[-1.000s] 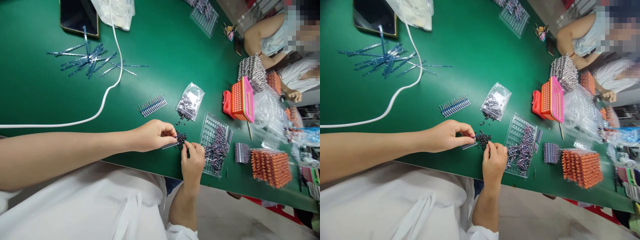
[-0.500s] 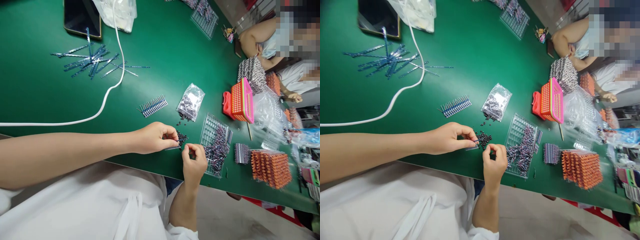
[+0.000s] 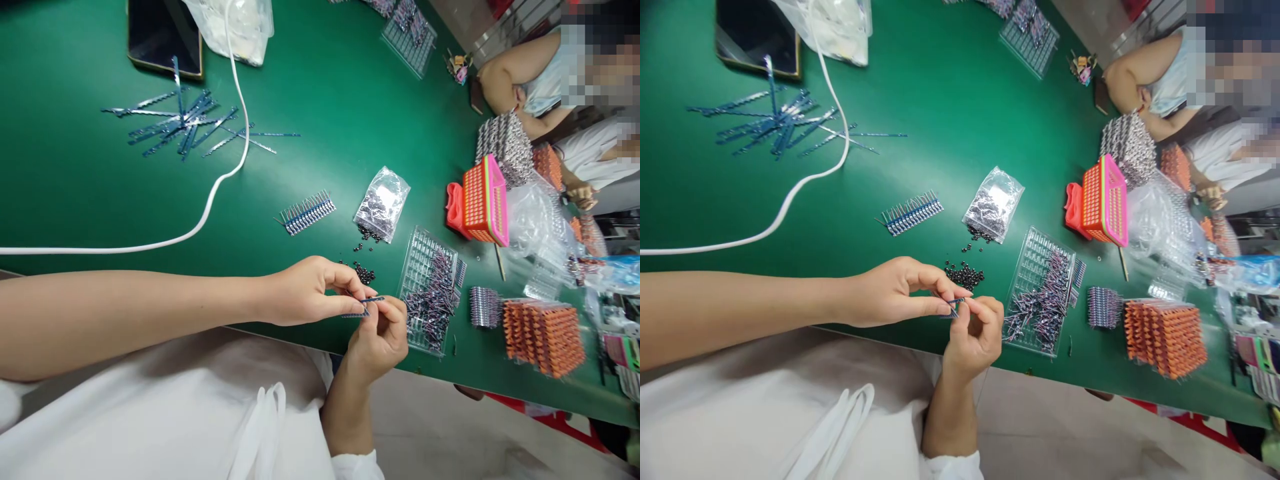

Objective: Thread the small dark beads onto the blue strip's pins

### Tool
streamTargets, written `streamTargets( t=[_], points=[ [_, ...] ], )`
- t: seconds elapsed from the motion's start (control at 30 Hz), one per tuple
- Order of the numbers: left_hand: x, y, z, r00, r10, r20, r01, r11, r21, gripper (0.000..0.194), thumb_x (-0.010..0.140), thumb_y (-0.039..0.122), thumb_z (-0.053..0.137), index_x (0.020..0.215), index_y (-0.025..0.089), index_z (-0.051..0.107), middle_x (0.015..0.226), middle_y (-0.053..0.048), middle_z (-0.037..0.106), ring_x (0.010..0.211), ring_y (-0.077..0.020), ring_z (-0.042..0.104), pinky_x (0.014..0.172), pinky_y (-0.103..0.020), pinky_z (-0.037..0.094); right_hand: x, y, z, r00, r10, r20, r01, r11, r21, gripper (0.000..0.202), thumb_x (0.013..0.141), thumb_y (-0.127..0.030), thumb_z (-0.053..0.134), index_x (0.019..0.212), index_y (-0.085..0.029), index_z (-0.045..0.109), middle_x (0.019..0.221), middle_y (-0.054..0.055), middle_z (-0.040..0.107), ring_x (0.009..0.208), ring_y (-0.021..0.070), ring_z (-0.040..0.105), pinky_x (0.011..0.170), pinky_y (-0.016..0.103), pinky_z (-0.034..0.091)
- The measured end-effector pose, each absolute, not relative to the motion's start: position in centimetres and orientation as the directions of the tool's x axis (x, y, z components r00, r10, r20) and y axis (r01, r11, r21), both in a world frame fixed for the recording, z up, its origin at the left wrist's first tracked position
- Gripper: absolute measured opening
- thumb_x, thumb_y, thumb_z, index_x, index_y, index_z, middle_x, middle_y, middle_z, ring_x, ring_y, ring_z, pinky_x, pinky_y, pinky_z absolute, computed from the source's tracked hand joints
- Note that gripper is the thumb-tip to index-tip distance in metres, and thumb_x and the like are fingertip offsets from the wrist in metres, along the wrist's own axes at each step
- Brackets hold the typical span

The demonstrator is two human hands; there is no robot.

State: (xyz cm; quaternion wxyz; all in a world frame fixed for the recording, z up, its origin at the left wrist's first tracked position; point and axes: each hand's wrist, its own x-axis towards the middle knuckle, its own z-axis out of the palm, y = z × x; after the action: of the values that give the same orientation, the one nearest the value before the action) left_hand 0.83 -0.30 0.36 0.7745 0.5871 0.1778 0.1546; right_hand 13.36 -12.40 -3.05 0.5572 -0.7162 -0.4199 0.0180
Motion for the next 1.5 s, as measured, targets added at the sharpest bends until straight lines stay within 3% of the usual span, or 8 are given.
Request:
streamTargets(
  t=[0.37,0.47,0.6,0.8,1.0,1.2,1.5],
  points=[
    [0.8,-0.1,0.5,0.893,0.441,-0.087,-0.004,0.202,0.979,0.010,0.086,0.026,0.067,0.088,0.016,0.070,0.108,-0.007,0.077,0.105,-0.0188,0.070,0.096,-0.031,0.053,13.6,-13.0,-3.2,0.555,0.639,0.533,0.708,-0.026,-0.705,0.014,0.088,-0.017,0.064,0.100,-0.025,0.061,0.094,0.003,0.058,0.085,0.0148,0.063,0.069,0.031,0.058],
    [0.8,0.1,0.5,0.897,0.428,-0.110,0.000,0.249,0.969,0.013,0.085,0.027,0.068,0.091,0.015,0.070,0.102,-0.007,0.076,0.100,-0.0191,0.070,0.093,-0.033,0.053,14.4,-13.2,-2.8,0.400,0.679,0.615,0.832,0.011,-0.554,0.023,0.086,-0.013,0.066,0.103,-0.028,0.064,0.093,0.002,0.062,0.085,0.0145,0.065,0.070,0.031,0.057],
    [0.9,0.1,0.4,0.912,0.374,-0.169,-0.015,0.440,0.898,0.014,0.084,0.027,0.069,0.090,0.015,0.068,0.092,-0.004,0.074,0.083,-0.0148,0.067,0.080,-0.030,0.054,15.1,-13.5,-2.5,0.267,0.691,0.672,0.928,0.003,-0.372,0.025,0.086,-0.014,0.068,0.106,-0.029,0.065,0.092,0.002,0.066,0.080,0.0155,0.068,0.070,0.033,0.058],
    [1.0,-0.1,0.2,0.925,0.337,-0.174,-0.025,0.512,0.858,0.011,0.083,0.025,0.070,0.084,0.015,0.066,0.083,-0.001,0.070,0.075,-0.0118,0.063,0.075,-0.027,0.052,14.6,-13.8,-3.1,0.343,0.641,0.686,0.911,-0.050,-0.409,0.020,0.086,-0.017,0.068,0.103,-0.026,0.063,0.090,0.003,0.067,0.078,0.0172,0.069,0.066,0.033,0.059],
    [0.8,-0.1,0.3,0.921,0.368,-0.128,0.006,0.316,0.949,0.015,0.087,0.027,0.066,0.092,0.014,0.068,0.103,-0.008,0.075,0.098,-0.0192,0.069,0.090,-0.034,0.053,14.3,-13.8,-3.5,0.363,0.607,0.707,0.906,-0.053,-0.420,0.021,0.086,-0.015,0.068,0.103,-0.025,0.065,0.088,0.003,0.066,0.077,0.0167,0.068,0.065,0.032,0.058],
    [0.6,0.0,0.5,0.914,0.396,-0.086,0.019,0.171,0.985,0.014,0.089,0.029,0.064,0.091,0.016,0.068,0.107,-0.007,0.076,0.105,-0.0206,0.069,0.094,-0.033,0.052,14.3,-13.7,-3.5,0.356,0.618,0.701,0.912,-0.069,-0.403,0.022,0.087,-0.015,0.068,0.106,-0.026,0.064,0.090,0.003,0.065,0.079,0.0159,0.068,0.067,0.032,0.058],
    [0.7,-0.2,0.2,0.873,0.487,-0.007,0.011,-0.005,1.000,0.014,0.087,0.029,0.065,0.091,0.017,0.071,0.103,-0.006,0.077,0.089,-0.0175,0.071,0.082,-0.028,0.054,14.6,-13.7,-3.9,0.320,0.627,0.711,0.928,-0.054,-0.370,0.022,0.086,-0.014,0.070,0.105,-0.024,0.066,0.089,0.003,0.068,0.079,0.0155,0.069,0.067,0.030,0.058]
  ],
)
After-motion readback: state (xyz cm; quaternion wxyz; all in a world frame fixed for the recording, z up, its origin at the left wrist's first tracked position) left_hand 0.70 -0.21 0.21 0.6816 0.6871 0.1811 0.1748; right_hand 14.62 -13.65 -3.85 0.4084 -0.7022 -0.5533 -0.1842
